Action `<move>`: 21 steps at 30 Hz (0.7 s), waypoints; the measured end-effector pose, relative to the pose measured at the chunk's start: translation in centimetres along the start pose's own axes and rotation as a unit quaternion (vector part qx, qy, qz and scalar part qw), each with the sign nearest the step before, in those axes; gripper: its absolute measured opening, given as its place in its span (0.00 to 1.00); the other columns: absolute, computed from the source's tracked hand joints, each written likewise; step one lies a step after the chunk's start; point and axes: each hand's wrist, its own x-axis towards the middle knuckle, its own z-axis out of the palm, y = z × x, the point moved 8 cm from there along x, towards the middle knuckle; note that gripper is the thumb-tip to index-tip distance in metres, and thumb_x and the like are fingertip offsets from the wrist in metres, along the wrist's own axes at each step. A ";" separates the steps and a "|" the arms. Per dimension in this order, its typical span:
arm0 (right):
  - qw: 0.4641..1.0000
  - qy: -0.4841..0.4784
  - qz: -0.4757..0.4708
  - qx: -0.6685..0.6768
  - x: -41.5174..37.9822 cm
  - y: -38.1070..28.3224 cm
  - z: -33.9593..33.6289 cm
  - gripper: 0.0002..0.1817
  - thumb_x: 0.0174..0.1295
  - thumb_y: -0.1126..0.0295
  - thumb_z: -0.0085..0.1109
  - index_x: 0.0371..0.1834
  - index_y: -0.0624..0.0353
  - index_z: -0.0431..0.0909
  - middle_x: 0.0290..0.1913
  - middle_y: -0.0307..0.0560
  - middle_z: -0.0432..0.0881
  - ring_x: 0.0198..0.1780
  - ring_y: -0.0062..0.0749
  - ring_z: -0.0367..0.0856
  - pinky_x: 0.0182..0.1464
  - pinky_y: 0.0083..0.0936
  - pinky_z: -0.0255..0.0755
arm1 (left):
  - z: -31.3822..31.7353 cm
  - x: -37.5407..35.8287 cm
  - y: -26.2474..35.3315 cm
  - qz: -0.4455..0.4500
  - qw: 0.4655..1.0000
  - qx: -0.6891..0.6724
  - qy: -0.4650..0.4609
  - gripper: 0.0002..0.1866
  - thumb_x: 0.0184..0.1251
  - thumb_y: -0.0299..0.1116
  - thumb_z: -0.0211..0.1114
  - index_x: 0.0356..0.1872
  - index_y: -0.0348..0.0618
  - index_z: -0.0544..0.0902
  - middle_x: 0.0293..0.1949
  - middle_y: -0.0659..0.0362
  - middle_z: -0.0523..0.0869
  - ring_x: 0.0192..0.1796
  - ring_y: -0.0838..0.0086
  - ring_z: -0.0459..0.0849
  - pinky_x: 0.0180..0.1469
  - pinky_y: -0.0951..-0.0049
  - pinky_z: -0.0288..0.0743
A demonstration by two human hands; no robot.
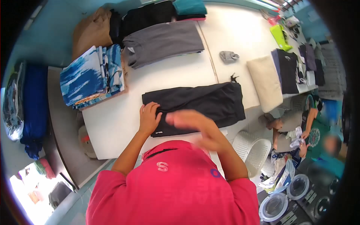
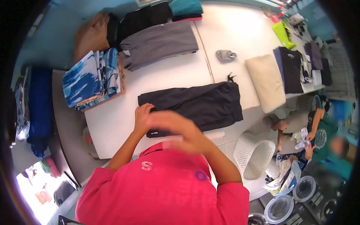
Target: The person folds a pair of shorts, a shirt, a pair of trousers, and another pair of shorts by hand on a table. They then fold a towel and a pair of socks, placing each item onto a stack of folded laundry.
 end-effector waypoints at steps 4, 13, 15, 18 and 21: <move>0.878 -0.038 -0.365 0.306 -2.3 -14.5 3.8 0.33 0.57 0.42 0.47 0.44 0.66 0.74 0.50 0.63 0.72 0.45 0.52 0.75 0.46 0.44 0.68 | 0.3 0.7 -1.8 -0.054 0.997 -0.050 0.033 0.16 0.53 0.34 0.62 0.44 0.44 0.74 0.47 0.59 0.74 0.54 0.66 0.70 0.61 0.58 0.53; 0.955 0.200 -0.219 -0.017 -4.6 -17.8 2.6 0.20 0.64 0.56 0.42 0.47 0.60 0.75 0.43 0.60 0.78 0.44 0.45 0.76 0.47 0.29 0.70 | 0.7 1.4 1.4 0.108 0.994 -0.003 -0.003 0.13 0.49 0.27 0.63 0.39 0.45 0.75 0.46 0.59 0.74 0.55 0.66 0.70 0.62 0.56 0.53; 0.932 0.256 -0.139 -0.214 -4.5 -15.3 -1.7 0.22 0.61 0.57 0.45 0.46 0.66 0.73 0.43 0.56 0.77 0.43 0.38 0.76 0.47 0.26 0.69 | 1.2 2.0 1.7 0.127 0.992 0.016 0.008 0.13 0.47 0.27 0.64 0.37 0.45 0.75 0.45 0.59 0.74 0.55 0.66 0.70 0.61 0.56 0.54; 0.899 0.374 0.125 -0.188 -7.5 -5.6 -11.6 0.19 0.62 0.63 0.47 0.50 0.65 0.72 0.47 0.49 0.76 0.50 0.29 0.71 0.56 0.25 0.61 | 2.0 2.3 1.3 0.086 0.993 -0.039 0.068 0.05 0.46 0.24 0.59 0.26 0.46 0.76 0.35 0.58 0.77 0.48 0.64 0.74 0.54 0.55 0.60; 0.835 0.390 0.236 -0.308 -16.2 8.4 -21.1 0.24 0.62 0.62 0.48 0.57 0.67 0.66 0.58 0.55 0.68 0.59 0.39 0.66 0.61 0.29 0.57 | 2.9 2.0 0.9 -0.017 0.999 0.028 -0.026 0.06 0.45 0.28 0.59 0.27 0.45 0.80 0.31 0.55 0.78 0.40 0.60 0.75 0.49 0.56 0.64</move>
